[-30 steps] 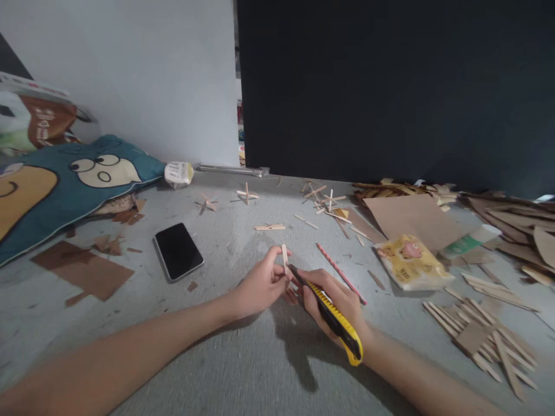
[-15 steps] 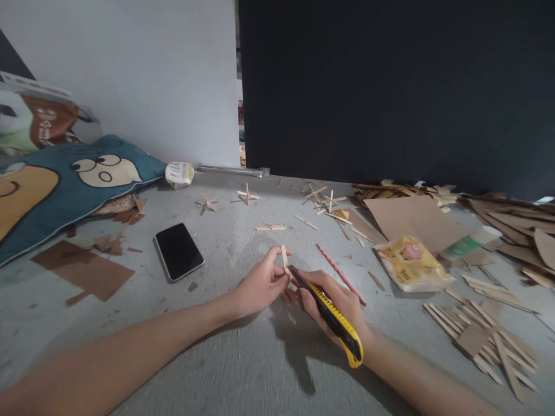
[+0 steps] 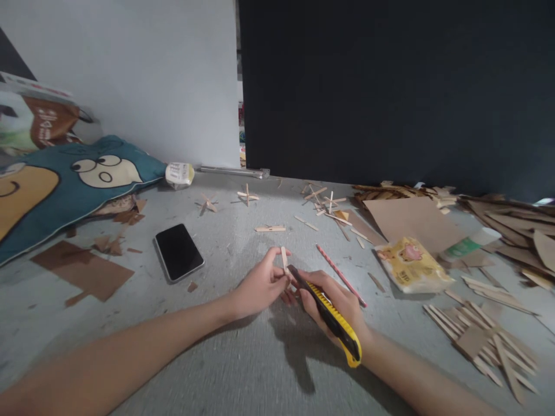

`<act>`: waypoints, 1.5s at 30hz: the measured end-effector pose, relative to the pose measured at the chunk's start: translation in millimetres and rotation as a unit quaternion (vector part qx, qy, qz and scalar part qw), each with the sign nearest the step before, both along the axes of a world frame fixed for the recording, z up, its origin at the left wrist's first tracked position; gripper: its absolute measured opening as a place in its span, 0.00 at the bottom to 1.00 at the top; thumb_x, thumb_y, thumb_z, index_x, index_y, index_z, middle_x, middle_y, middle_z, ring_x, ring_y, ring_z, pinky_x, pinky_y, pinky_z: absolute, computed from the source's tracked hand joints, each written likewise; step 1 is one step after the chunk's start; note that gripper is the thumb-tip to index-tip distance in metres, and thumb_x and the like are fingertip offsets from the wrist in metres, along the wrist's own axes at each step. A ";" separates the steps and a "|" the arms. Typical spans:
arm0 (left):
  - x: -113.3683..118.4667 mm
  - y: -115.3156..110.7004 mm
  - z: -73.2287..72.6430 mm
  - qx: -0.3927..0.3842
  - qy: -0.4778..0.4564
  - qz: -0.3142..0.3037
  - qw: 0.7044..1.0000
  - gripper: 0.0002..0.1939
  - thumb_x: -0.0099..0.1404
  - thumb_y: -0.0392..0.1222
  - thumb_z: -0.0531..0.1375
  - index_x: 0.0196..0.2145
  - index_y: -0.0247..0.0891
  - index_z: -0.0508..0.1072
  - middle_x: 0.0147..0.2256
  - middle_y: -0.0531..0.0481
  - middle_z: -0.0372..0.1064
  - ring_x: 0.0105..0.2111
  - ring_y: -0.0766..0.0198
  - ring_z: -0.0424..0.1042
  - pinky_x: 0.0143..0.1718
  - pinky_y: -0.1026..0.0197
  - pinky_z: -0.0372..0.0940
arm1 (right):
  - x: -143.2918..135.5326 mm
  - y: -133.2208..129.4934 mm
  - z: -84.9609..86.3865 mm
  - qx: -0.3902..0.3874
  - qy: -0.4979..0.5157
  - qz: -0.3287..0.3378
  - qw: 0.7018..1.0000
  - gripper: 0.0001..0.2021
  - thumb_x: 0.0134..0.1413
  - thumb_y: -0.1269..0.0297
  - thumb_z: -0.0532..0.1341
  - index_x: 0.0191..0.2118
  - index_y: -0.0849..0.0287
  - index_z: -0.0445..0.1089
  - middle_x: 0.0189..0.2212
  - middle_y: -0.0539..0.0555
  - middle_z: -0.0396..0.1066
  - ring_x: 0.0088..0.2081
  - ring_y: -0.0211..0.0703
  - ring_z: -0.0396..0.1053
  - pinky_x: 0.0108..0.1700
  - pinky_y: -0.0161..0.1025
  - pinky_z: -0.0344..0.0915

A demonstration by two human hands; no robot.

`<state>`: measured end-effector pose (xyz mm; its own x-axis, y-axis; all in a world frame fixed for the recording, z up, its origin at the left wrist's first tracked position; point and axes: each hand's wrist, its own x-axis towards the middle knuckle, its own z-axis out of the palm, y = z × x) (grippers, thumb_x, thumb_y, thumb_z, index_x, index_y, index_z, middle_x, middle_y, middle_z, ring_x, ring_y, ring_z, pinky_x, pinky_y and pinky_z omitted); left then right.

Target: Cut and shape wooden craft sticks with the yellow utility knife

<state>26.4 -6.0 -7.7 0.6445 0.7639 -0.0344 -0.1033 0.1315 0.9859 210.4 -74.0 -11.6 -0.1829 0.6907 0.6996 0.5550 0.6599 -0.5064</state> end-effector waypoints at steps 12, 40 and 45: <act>0.5 0.4 -1.9 0.000 0.006 0.000 1.000 0.27 0.68 0.54 0.67 0.53 0.41 0.57 0.30 0.53 0.75 0.26 0.63 0.78 0.32 0.61 0.71 | 1.5 -0.9 -0.3 -0.011 -0.013 -0.006 1.000 0.13 0.68 0.70 0.59 0.55 0.54 0.69 0.39 0.55 0.80 0.37 0.41 0.82 0.42 0.35 0.79; 0.0 -1.6 -1.3 0.038 0.023 -0.012 0.999 0.22 0.71 0.50 0.63 0.54 0.42 0.57 0.28 0.55 0.72 0.26 0.63 0.76 0.30 0.61 0.69 | -4.2 0.0 3.9 0.005 0.011 0.012 1.000 0.12 0.68 0.75 0.56 0.51 0.54 0.68 0.36 0.53 0.78 0.31 0.39 0.79 0.36 0.33 0.77; -1.5 -3.3 -4.1 0.084 0.060 -0.015 0.995 0.17 0.75 0.48 0.57 0.55 0.42 0.56 0.26 0.57 0.70 0.23 0.66 0.71 0.28 0.63 0.67 | -3.1 -1.1 2.1 -0.014 0.024 0.006 1.000 0.10 0.70 0.71 0.55 0.50 0.54 0.69 0.35 0.53 0.77 0.31 0.39 0.78 0.35 0.34 0.76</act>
<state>25.0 -9.3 -11.8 0.6661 0.7457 0.0135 0.0185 -0.0347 0.9992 207.3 -75.1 -9.5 -0.1581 0.7084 0.6879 0.5226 0.6511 -0.5504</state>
